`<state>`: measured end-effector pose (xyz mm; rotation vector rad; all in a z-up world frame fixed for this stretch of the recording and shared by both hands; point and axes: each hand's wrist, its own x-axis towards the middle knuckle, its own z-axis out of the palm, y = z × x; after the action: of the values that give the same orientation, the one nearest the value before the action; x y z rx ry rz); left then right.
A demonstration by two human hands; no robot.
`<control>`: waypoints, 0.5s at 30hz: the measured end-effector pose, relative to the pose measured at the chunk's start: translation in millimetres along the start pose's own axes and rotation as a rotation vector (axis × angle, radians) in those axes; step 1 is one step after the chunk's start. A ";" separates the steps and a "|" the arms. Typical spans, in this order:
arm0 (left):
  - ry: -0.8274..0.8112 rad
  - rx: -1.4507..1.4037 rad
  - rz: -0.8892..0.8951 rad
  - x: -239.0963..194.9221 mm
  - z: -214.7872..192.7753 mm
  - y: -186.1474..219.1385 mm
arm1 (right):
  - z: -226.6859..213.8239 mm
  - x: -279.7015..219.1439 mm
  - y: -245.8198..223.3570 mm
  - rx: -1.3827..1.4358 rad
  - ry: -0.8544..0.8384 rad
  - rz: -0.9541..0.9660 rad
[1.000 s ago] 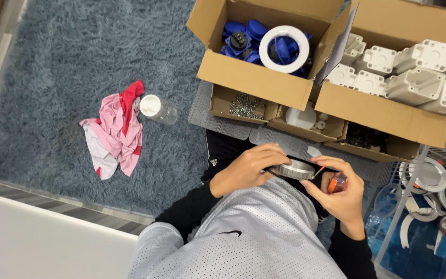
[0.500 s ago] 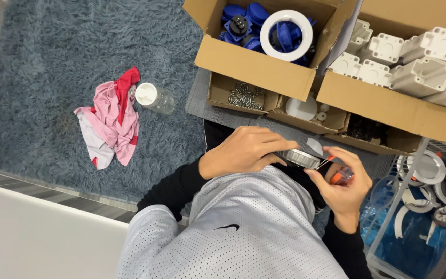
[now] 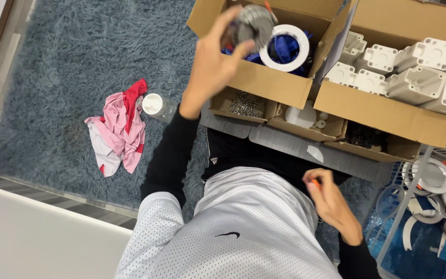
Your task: Assembling and inspecting recessed light fixtures using a screwdriver
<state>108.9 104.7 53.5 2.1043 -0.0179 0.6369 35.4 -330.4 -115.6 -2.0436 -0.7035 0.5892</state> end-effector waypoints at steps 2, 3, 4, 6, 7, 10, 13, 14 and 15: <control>0.014 0.020 0.005 16.6 7.6 -31.1 | 9.2 10.4 -11.9 -0.118 -0.053 0.089; 0.030 0.040 0.008 24.7 10.9 -46.8 | 13.7 16.0 -17.7 -0.237 -0.107 0.178; 0.030 0.041 0.007 25.8 12.7 -47.9 | 19.8 17.4 -10.3 -0.236 -0.109 0.178; 0.068 0.044 0.033 29.5 16.0 -50.1 | 32.1 21.3 4.3 -0.438 -0.075 0.054; 0.066 0.045 0.035 30.4 15.8 -53.7 | 35.9 24.1 10.0 -0.437 -0.073 0.054; 0.059 0.113 -0.024 31.3 21.1 -68.1 | 43.6 27.0 25.4 -0.550 0.107 -0.079; -0.005 0.174 -0.136 37.0 28.9 -96.7 | 46.9 32.6 35.4 -0.585 0.199 -0.178; 0.048 0.242 -0.079 40.0 33.4 -111.1 | 47.4 33.9 38.8 -0.611 0.228 -0.241; 0.103 0.308 -0.021 43.3 39.4 -126.0 | 47.4 35.6 43.5 -0.638 0.257 -0.305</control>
<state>194.6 157.5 -42.2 2.3598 0.1701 0.7739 42.5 -299.0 -181.8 -2.4537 -1.1176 -0.0994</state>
